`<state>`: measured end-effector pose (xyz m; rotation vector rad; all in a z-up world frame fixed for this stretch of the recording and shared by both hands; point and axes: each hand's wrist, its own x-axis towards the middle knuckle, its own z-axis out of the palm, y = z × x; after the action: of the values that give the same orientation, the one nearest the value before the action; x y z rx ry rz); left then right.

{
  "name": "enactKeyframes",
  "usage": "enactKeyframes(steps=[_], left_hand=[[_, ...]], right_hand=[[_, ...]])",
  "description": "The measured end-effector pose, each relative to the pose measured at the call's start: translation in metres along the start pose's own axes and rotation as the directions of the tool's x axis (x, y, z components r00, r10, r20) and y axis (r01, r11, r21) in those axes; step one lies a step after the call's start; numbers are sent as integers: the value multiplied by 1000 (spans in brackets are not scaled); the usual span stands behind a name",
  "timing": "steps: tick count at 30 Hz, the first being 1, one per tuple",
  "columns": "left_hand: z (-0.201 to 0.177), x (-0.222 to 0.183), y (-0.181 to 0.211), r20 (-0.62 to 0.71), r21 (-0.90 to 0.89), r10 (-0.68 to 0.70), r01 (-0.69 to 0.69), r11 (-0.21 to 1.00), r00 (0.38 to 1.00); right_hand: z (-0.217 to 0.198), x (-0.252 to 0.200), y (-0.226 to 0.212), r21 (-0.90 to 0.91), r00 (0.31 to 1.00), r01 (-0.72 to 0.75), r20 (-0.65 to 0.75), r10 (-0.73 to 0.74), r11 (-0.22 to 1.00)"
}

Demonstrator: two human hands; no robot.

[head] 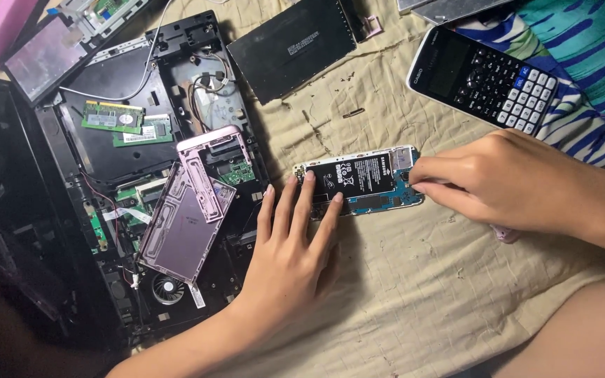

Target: Disassembling a smartphone by prying off the back cover and removing internal frame components using hands and a small tool.

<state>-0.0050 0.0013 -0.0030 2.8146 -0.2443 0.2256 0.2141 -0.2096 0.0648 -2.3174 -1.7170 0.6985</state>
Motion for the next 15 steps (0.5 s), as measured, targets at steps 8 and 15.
enactKeyframes(steps=[8, 15], left_hand=[[-1, 1, 0, 17, 18, 3, -4, 1000, 1000], [-2, 1, 0, 11, -3, -5, 5, 1000, 1000]], right_hand=[[-5, 1, -11, -22, 977, -200, -78, 198, 980], [5, 1, -3, -53, 982, -133, -143, 124, 990]])
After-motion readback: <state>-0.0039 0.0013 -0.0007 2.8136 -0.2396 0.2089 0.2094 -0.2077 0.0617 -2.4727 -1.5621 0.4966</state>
